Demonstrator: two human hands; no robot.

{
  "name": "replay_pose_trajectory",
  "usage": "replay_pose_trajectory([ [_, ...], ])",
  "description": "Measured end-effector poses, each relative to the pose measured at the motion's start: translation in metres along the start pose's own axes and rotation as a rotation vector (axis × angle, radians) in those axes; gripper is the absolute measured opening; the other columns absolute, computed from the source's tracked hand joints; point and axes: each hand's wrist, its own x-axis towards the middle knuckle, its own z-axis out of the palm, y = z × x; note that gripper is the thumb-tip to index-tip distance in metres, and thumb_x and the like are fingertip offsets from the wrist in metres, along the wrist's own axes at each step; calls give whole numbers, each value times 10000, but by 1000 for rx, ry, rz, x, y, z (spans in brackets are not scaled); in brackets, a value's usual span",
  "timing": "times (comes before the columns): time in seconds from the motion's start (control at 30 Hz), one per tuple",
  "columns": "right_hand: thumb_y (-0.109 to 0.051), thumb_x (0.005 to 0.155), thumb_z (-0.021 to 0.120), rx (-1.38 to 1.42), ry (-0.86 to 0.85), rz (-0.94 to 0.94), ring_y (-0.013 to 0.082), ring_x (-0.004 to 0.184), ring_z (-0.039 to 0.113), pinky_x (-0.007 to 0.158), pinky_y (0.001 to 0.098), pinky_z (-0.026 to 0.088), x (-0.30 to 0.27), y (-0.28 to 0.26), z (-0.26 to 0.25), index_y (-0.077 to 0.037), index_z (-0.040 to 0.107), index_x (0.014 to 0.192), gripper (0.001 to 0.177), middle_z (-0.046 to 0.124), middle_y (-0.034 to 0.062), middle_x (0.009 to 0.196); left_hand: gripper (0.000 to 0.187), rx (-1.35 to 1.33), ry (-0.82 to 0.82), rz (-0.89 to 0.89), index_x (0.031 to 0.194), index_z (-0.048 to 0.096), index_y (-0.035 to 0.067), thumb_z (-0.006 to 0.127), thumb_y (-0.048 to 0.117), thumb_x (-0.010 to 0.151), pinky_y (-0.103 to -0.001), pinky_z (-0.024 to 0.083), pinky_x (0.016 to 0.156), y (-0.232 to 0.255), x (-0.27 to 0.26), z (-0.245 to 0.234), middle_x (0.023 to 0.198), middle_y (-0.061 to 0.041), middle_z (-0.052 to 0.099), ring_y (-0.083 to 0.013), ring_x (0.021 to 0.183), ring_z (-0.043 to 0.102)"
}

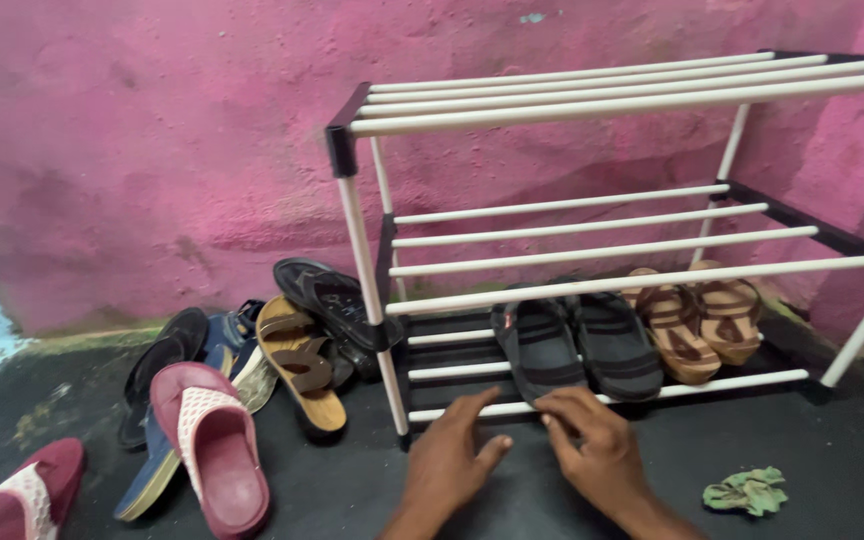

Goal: The person wipes several pairs of sandals and slippers with a cloth, cleaning the soles and uppers. They handle each pair individually, turning them over to wipe different surfaces, and place the cleaned shoes onto a nearby white shoe rack.

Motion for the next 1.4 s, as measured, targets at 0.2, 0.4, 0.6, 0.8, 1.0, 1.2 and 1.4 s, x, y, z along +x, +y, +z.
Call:
replay_pose_trajectory([
  [0.2,-35,783,765,128,-208,-348,261,895,756,747,344,605,1,-52,29,-53,748,992,211,734,77,1042,249,21,166,-64,1132,733,295,714,260,886,-317,606,832,-35,-42,-59,1130,76,775,-149,956,774],
  [0.4,-43,817,766,284,-388,-304,330,945,734,770,378,597,6,-109,88,-27,742,1078,262,714,135,1135,496,506,378,73,1224,652,159,777,216,747,-443,555,760,-75,-49,-106,1389,-116,569,-335,1012,629],
  [0.6,-51,863,722,395,-551,-112,286,894,735,789,369,593,14,-143,146,-22,705,1150,289,711,128,1146,529,967,510,66,1279,626,166,708,225,759,-437,549,723,-87,-61,-141,1362,-93,572,-277,1033,625],
  [0.8,-152,866,747,511,-750,85,207,897,710,799,352,593,18,-159,195,-70,652,1289,442,680,109,1130,466,901,530,-342,1260,594,196,669,271,806,-439,581,811,-117,-71,-188,1476,-116,526,-323,1020,656],
  [1.0,-194,936,748,620,-727,55,221,1078,711,941,349,557,11,-163,224,-67,576,1402,512,707,155,1270,486,481,561,-312,1336,588,194,618,151,853,-524,570,807,-158,-75,-189,1265,-201,605,-423,966,679],
  [1.2,-206,883,747,637,-778,369,164,1094,708,941,311,573,5,-143,194,-166,531,1452,610,690,94,1339,534,-217,478,-205,1237,631,119,712,61,712,-399,665,654,-163,-83,-182,1061,-150,770,-240,820,808],
  [1.4,-150,855,739,857,-922,450,235,1189,633,1019,385,544,-20,-81,124,-171,507,1471,659,619,116,1398,720,-144,253,-350,1352,610,204,919,232,702,-332,621,703,-127,-103,-130,1100,-53,786,-213,721,772],
])
